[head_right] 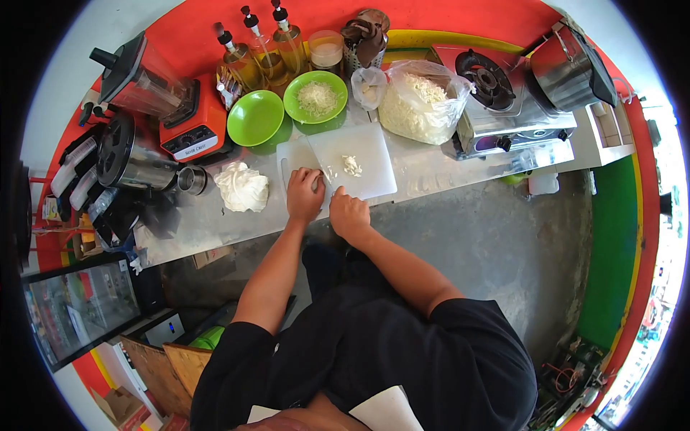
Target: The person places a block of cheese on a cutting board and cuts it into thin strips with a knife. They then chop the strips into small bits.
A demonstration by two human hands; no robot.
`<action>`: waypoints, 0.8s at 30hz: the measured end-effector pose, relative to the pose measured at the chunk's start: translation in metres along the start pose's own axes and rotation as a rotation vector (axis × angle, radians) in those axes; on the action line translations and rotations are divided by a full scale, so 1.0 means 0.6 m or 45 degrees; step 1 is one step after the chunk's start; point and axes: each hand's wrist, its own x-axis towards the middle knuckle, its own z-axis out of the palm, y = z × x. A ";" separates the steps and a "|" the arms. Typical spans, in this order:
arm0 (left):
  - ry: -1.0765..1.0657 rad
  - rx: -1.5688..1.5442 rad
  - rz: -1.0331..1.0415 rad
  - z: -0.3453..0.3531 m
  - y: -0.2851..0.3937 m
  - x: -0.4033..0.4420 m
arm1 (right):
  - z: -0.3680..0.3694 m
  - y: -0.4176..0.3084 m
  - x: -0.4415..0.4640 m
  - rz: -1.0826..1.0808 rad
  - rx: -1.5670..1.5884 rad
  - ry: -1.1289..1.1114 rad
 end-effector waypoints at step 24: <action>0.081 0.001 -0.059 0.004 -0.003 -0.006 | -0.005 -0.004 -0.002 -0.029 -0.060 -0.035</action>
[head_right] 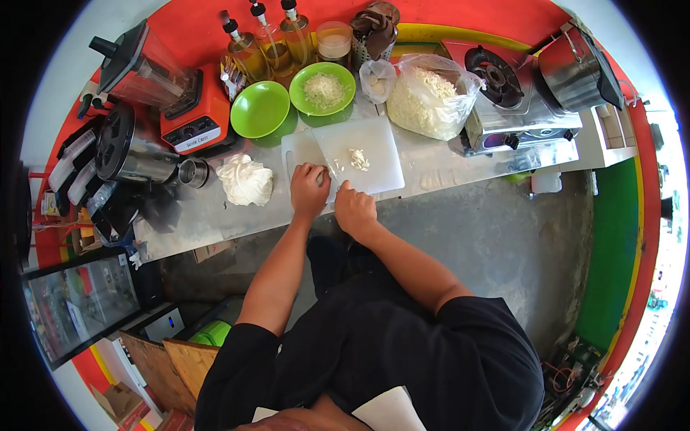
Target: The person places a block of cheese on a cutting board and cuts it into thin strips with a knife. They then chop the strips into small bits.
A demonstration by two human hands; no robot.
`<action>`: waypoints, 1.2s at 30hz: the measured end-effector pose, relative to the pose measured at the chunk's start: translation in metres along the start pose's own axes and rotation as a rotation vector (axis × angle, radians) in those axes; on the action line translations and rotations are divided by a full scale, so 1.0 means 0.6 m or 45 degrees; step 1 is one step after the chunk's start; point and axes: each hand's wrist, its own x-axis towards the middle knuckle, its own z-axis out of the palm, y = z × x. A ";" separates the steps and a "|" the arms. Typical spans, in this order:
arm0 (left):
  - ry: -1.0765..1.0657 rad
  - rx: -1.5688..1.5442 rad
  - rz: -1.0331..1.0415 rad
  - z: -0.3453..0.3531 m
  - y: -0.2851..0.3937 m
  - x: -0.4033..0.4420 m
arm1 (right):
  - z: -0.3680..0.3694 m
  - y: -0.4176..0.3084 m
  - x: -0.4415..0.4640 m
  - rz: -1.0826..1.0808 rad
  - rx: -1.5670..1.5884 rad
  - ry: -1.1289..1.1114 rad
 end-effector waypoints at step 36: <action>-0.002 -0.019 -0.026 -0.003 0.001 0.009 | 0.009 0.011 0.009 -0.093 0.013 -0.031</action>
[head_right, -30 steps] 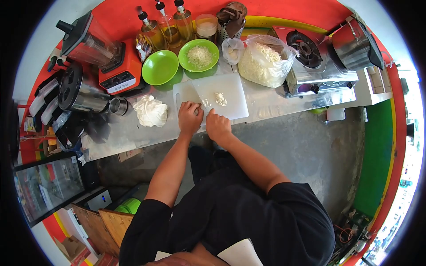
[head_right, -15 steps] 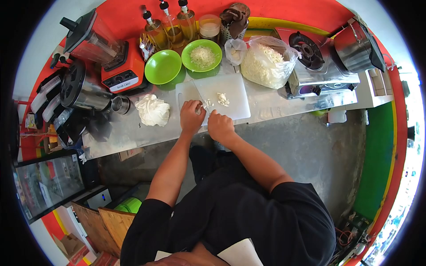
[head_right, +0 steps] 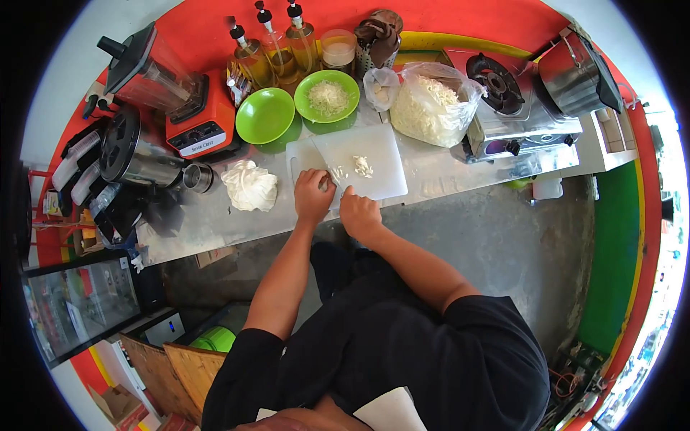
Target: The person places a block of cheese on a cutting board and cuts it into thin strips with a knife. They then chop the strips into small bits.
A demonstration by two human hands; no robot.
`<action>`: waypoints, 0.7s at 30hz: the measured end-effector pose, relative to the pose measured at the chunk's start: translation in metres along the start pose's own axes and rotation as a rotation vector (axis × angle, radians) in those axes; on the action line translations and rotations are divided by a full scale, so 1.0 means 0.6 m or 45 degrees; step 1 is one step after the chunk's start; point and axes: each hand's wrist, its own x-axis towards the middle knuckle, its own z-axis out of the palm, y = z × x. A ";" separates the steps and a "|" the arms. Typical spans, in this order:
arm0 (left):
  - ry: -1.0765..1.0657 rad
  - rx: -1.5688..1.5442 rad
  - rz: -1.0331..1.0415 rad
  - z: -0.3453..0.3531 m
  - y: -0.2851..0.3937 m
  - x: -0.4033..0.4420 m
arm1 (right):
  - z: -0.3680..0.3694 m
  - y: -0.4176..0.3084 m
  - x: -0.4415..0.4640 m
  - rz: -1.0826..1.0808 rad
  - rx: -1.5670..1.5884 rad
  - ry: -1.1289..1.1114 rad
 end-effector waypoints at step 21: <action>-0.013 -0.002 0.024 0.000 -0.003 -0.003 | 0.004 -0.008 0.003 -0.027 -0.109 0.109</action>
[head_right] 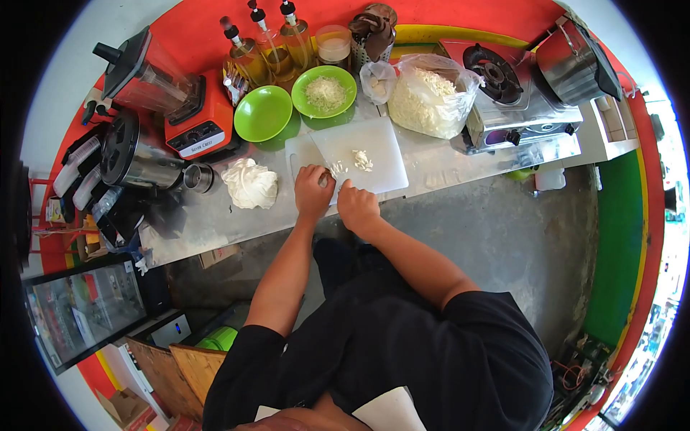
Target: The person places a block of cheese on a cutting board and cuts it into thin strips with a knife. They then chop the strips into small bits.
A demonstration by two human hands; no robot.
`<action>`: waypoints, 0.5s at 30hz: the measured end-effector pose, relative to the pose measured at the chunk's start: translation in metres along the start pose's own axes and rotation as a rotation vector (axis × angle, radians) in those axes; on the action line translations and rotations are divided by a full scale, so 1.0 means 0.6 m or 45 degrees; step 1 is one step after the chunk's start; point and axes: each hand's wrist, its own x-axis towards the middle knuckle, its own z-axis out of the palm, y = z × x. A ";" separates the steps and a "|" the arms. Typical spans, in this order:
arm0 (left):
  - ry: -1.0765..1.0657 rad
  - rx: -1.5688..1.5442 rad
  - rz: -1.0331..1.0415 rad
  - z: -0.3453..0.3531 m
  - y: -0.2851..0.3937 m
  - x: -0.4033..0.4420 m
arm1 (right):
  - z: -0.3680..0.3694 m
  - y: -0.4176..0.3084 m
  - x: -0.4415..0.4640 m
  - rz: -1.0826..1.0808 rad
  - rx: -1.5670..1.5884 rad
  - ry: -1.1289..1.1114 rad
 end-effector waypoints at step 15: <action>-0.060 0.056 0.168 -0.011 -0.011 -0.024 | 0.015 0.009 0.009 0.105 0.099 -0.076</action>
